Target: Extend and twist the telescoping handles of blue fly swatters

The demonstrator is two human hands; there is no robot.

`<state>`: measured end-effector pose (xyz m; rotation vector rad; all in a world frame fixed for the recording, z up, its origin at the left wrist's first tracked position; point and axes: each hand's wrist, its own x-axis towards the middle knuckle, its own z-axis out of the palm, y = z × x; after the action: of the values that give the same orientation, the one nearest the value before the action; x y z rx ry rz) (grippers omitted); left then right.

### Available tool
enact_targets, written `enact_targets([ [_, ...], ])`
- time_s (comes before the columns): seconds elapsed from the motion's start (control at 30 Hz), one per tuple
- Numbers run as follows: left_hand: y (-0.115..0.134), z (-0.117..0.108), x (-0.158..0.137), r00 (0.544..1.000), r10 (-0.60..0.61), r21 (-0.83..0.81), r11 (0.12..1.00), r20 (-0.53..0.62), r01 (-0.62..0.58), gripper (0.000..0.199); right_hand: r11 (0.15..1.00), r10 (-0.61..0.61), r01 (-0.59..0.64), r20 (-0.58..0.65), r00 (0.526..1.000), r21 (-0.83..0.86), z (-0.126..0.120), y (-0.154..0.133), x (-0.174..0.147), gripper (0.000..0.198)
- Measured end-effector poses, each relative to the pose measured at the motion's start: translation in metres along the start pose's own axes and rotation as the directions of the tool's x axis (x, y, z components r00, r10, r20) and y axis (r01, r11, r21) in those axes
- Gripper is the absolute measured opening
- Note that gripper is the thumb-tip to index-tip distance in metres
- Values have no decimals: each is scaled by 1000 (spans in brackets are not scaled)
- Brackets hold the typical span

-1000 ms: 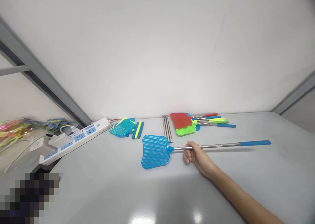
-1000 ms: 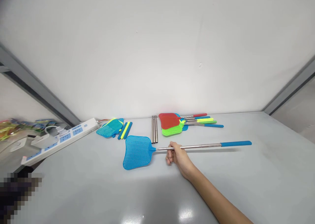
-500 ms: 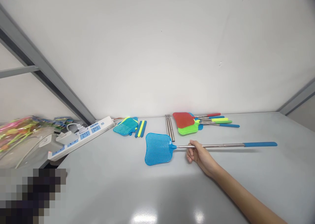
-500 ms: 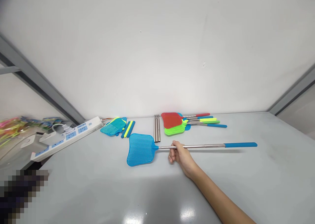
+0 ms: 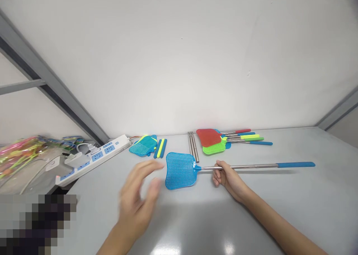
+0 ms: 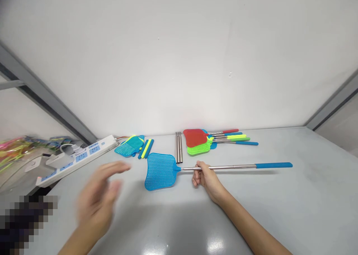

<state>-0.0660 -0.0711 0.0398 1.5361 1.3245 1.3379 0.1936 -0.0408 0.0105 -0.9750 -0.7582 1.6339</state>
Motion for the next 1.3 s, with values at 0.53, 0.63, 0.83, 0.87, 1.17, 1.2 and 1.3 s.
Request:
enact_targets([
  [0.53,-3,46,34,800,-452,-366,722,394,588,50,996,42,-36,65,997,-83,0,-1,-2,40],
  [0.63,-1,46,33,738,-471,-376,649,484,661,39,991,44,-35,70,997,-126,0,-2,-3,39],
  [0.83,-7,45,30,742,-480,-412,624,469,664,35,985,49,-43,34,998,-170,2,-5,-5,35],
  [0.87,-7,45,30,748,-470,-420,626,469,657,35,986,44,-39,24,999,-160,1,-5,-5,34],
  [1.17,-7,43,33,761,-482,-457,610,434,647,38,996,24,-20,40,999,-90,-6,-9,-4,39],
  [1.2,-8,42,34,763,-488,-463,607,424,645,38,995,24,-18,53,998,-97,-8,-11,-4,41],
  [1.3,-8,38,36,759,-511,-465,600,403,651,36,990,4,6,71,997,-139,-13,-17,-5,48],
])
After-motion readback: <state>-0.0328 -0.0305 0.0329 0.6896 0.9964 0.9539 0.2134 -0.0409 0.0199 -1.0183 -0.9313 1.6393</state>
